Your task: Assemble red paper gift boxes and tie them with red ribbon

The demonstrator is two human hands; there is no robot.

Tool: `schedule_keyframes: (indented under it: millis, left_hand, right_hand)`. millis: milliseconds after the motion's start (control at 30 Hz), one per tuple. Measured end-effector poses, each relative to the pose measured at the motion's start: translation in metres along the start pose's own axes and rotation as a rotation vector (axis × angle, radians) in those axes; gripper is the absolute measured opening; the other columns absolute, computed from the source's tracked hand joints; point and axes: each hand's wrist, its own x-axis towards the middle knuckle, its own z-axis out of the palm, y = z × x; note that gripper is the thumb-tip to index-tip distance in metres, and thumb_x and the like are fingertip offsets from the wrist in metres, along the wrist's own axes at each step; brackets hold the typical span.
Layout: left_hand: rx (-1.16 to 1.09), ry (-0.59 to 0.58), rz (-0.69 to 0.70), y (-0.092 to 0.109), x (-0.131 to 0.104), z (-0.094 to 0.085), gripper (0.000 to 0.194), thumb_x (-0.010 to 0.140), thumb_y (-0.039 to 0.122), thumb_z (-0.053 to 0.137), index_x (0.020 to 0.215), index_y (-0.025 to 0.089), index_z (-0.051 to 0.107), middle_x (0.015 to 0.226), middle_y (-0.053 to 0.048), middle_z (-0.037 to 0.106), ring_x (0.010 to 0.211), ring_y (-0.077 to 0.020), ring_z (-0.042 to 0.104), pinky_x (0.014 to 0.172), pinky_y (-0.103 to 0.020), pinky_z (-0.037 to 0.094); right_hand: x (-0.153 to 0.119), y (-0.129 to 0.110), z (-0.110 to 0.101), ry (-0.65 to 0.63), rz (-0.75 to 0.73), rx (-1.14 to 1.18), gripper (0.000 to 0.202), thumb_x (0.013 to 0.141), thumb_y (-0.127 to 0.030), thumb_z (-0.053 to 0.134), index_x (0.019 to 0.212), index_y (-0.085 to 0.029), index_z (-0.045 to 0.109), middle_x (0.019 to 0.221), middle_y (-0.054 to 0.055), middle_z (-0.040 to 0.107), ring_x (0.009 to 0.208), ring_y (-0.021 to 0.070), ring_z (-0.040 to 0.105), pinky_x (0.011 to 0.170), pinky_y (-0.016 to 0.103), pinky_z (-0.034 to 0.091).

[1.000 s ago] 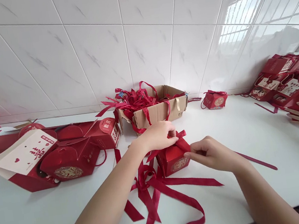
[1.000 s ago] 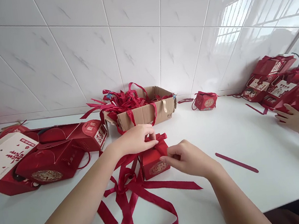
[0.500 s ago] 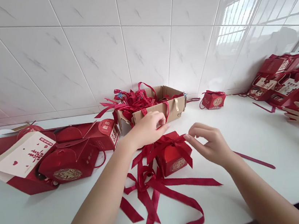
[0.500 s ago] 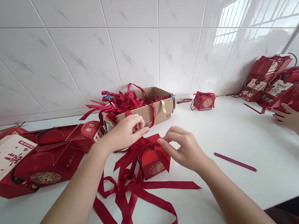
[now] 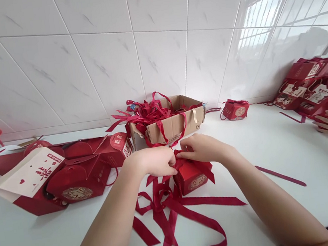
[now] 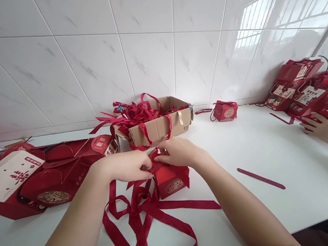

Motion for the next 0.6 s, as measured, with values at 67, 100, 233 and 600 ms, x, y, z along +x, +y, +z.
schedule_keyframes:
  millis: [67,100,233,600]
  left_hand:
    - [-0.015,0.015,-0.008,0.004,-0.007,0.002,0.032,0.077,0.035,0.048,0.056,0.019,0.031,0.051,0.003,0.033,0.041,-0.0103,0.024,0.041,-0.029,0.019]
    - [-0.020,0.029,0.003,0.008,-0.010,0.003,0.031,0.078,0.035,0.048,0.056,0.019,0.031,0.051,0.003,0.034,0.041,-0.0103,0.024,0.041,-0.029,0.020]
    - [-0.008,0.090,0.089,0.028,-0.019,0.014,0.033,0.082,0.032,0.045,0.054,0.019,0.034,0.049,0.001,0.041,0.040,-0.0117,0.029,0.042,-0.030,0.023]
    - [-0.081,0.005,0.062,0.042,-0.026,0.023,0.043,0.077,0.037,0.055,0.043,0.019,0.037,0.040,0.000,0.039,0.036,-0.0125,0.033,0.046,-0.031,0.026]
  right_hand:
    - [0.000,0.001,0.003,0.009,-0.045,0.015,0.025,0.088,-0.034,0.049,0.068,-0.019,0.049,0.065,-0.001,0.057,0.056,0.0101,0.042,0.051,0.024,0.027]
    - [0.001,0.002,0.005,0.021,-0.056,0.021,0.025,0.089,-0.032,0.048,0.067,-0.019,0.048,0.064,-0.001,0.055,0.055,0.0099,0.041,0.051,0.024,0.027]
    - [0.002,0.006,0.007,0.065,-0.077,0.051,0.027,0.090,-0.029,0.046,0.065,-0.019,0.042,0.061,-0.001,0.051,0.054,0.0101,0.039,0.050,0.025,0.026]
    - [0.001,0.010,0.001,-0.004,-0.007,0.199,0.035,0.089,-0.052,0.045,0.074,-0.020,0.050,0.067,-0.001,0.057,0.058,0.0119,0.046,0.051,0.025,0.031]
